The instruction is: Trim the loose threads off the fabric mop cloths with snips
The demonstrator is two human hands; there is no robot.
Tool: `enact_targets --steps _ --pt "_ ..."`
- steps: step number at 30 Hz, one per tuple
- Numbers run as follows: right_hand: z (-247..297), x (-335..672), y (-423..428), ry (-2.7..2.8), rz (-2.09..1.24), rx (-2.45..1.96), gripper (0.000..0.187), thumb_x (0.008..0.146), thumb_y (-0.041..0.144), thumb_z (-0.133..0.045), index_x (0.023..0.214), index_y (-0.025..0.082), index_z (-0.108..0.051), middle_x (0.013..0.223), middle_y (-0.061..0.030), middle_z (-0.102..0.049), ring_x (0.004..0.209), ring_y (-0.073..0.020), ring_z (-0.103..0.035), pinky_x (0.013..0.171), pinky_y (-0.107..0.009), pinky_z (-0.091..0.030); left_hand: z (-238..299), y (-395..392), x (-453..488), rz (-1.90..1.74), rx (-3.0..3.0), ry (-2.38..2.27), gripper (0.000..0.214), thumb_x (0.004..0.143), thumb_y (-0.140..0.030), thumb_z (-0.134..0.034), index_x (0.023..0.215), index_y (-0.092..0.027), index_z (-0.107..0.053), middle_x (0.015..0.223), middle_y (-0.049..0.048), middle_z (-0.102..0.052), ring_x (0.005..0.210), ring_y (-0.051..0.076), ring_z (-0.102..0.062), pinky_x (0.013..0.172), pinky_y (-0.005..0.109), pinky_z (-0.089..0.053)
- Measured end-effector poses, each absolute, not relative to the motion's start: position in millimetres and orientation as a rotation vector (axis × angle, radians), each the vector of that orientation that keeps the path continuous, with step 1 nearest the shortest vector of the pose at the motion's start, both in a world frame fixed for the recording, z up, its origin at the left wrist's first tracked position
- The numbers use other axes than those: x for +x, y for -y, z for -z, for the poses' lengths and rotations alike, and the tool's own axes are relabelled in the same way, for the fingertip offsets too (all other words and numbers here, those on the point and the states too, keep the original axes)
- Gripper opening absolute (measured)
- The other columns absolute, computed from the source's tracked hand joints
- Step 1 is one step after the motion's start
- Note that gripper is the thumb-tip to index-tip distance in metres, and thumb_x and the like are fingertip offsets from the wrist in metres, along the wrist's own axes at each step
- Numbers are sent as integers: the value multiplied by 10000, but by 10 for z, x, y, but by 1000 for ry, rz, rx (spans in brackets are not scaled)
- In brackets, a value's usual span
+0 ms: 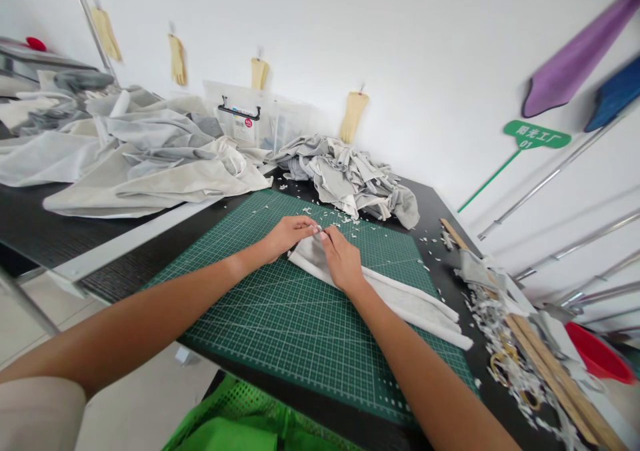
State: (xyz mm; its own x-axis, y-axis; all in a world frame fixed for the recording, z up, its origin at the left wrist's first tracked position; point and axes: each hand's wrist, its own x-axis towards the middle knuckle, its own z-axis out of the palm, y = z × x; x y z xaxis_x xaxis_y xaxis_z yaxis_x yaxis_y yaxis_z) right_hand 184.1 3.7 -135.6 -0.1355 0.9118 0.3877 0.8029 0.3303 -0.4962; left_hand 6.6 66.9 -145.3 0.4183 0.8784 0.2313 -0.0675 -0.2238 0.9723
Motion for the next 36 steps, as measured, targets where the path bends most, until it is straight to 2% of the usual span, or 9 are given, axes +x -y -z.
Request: enact_targets --steps 9,17,31,36 --pt "1359 1835 -36 1991 -201 -1509 384 1060 500 -233 1057 253 -527 996 -9 -655 898 -192 -619 739 -277 -369 1479 -679 47 -1056 1566 -743 353 813 -442 -705 996 -141 -719 941 51 -707 842 158 -606 745 273 -450" --pt "1378 1836 -42 1988 -170 -1502 382 1063 504 -229 1046 248 -513 996 -6 -660 884 -184 -621 730 -270 -372 1479 -667 75 -1042 1531 -755 347 812 -457 -708 979 -153 -711 872 27 -694 751 130 -578 676 253 -426" --pt "1374 1838 -48 1997 -193 -1492 376 1058 501 -234 1043 247 -512 994 -13 -665 837 -182 -618 718 -264 -379 1510 -675 67 -1054 1542 -757 360 810 -450 -713 1013 -152 -725 970 60 -715 855 166 -617 755 285 -458" --pt "1381 1847 -58 2003 -209 -1504 359 1053 499 -254 1060 251 -513 999 -13 -665 830 -189 -613 706 -266 -368 1510 -670 63 -1039 1527 -737 330 823 -431 -698 994 -150 -719 922 48 -710 809 152 -607 723 271 -450"
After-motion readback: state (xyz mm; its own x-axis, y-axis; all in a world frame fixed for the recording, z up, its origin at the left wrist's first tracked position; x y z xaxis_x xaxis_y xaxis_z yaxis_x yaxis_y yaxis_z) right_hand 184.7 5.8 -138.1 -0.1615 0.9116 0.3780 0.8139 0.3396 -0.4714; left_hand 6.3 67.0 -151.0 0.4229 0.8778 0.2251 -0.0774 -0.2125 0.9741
